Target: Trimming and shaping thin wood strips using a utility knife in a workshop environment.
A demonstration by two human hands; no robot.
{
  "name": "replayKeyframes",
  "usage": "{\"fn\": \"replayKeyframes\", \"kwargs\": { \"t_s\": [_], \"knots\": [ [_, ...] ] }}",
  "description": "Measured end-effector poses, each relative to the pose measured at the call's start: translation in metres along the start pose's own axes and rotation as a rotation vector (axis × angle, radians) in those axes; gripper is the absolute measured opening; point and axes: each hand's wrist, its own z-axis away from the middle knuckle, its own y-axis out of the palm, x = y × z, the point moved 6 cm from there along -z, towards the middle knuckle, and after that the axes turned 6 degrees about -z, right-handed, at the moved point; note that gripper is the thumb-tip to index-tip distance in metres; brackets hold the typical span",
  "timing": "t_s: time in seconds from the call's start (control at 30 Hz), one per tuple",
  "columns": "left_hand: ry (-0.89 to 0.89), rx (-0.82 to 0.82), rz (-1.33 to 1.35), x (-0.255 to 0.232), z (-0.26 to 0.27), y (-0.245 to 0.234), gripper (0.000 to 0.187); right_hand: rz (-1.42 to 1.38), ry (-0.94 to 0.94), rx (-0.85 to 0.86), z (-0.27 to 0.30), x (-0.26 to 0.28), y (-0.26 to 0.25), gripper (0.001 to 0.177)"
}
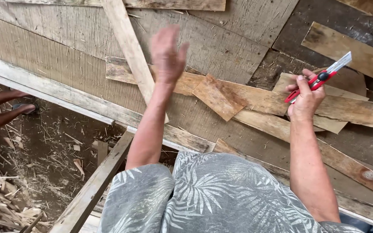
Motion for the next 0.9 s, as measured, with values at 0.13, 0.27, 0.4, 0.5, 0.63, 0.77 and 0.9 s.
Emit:
{"fn": "replayKeyframes", "kwargs": {
  "t_s": [0.13,0.27,0.4,0.5,0.63,0.77,0.9],
  "knots": [
    [0.248,0.179,0.087,-0.031,0.033,0.022,0.038,-0.034,0.002,-0.011,-0.005,-0.015,-0.014,0.021],
    [0.314,0.398,-0.009,-0.036,0.071,0.010,0.076,0.471,-0.415,0.308,0.015,-0.011,-0.015,0.028],
    [0.359,0.561,-0.128,-0.028,0.098,0.019,0.092,0.961,-0.723,0.598,0.048,-0.018,0.003,0.031],
    [0.406,0.510,-0.107,-0.028,0.101,0.017,0.085,1.083,-0.820,0.564,0.053,-0.037,-0.012,0.035],
    [0.498,0.426,-0.215,-0.022,0.127,0.026,0.067,0.997,-0.725,0.645,0.073,-0.046,-0.033,0.032],
    [0.539,0.344,-0.167,-0.026,0.141,0.007,0.052,0.942,-0.645,0.702,0.108,-0.038,-0.047,0.033],
    [0.562,0.234,-0.021,-0.026,0.152,0.001,0.044,0.883,-0.495,0.664,0.116,-0.029,-0.053,0.034]
  ]
}}
